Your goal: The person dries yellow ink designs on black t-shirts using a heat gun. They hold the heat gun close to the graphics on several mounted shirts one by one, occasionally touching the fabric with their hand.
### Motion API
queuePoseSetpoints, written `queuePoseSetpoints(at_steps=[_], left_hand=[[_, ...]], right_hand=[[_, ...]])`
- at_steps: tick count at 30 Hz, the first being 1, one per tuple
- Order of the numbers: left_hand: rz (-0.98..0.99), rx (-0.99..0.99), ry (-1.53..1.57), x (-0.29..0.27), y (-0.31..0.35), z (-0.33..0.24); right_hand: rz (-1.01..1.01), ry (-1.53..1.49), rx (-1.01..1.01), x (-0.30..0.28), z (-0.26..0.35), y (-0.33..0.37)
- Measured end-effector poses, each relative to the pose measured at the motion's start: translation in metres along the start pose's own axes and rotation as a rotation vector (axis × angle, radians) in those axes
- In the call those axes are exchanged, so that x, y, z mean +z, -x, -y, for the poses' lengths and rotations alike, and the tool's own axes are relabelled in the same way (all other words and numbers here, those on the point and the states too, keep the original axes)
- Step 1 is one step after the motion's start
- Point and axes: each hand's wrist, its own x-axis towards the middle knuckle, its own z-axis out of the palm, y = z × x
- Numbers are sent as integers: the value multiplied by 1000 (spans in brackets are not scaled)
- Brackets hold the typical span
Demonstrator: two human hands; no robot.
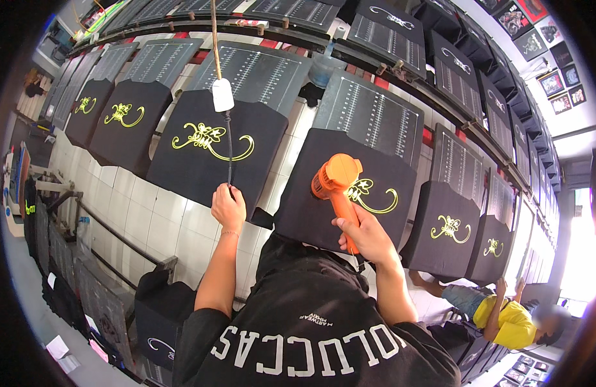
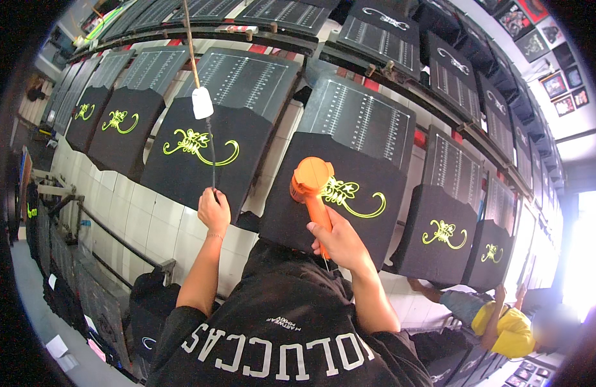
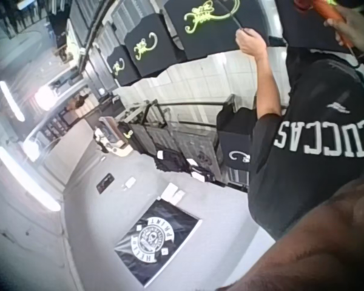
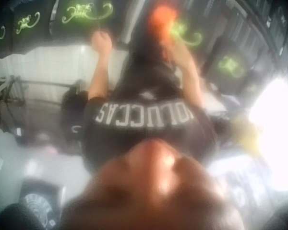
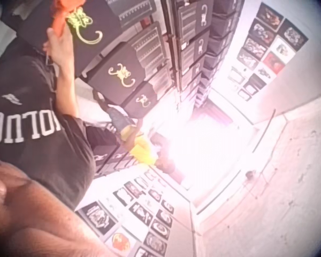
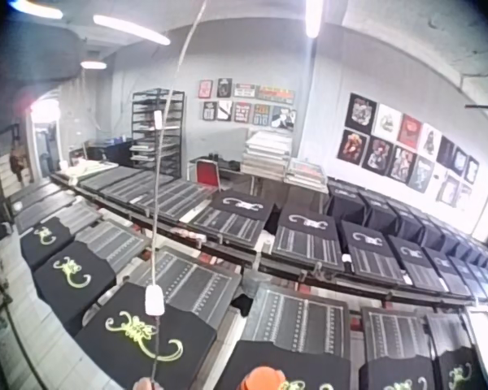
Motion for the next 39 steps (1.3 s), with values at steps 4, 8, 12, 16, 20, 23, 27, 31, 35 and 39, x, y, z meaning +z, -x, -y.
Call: queuePoseSetpoints(at_steps=[4,8,12,16,20,23,27,31,35,39], left_hand=[[-2,-6,-8,0,1,0],[12,-23,-13,2,0,0],[21,-31,-18,2,0,-1],[23,-28,-26,0,1,-2],[32,-28,-32,1,0,-3],[23,-25,-36,1,0,-2],[17,0,-38,1,0,-1],[12,0,-37,2,-1,-1],[-4,15,-49,2,0,1],[4,12,-57,2,0,2]], right_hand=[[3,-12,22,-3,-1,6],[-18,-4,22,-9,-6,10],[-50,-22,30,-16,-7,13],[-87,-10,-15,-29,-12,9],[-155,-40,-16,-40,-10,5],[-167,-46,-34,-47,-10,-3],[-184,-44,-64,-48,-5,-13],[-153,-37,-65,-44,3,-25],[-100,-31,-81,-37,6,-35],[-33,56,-48,-33,11,-34]])
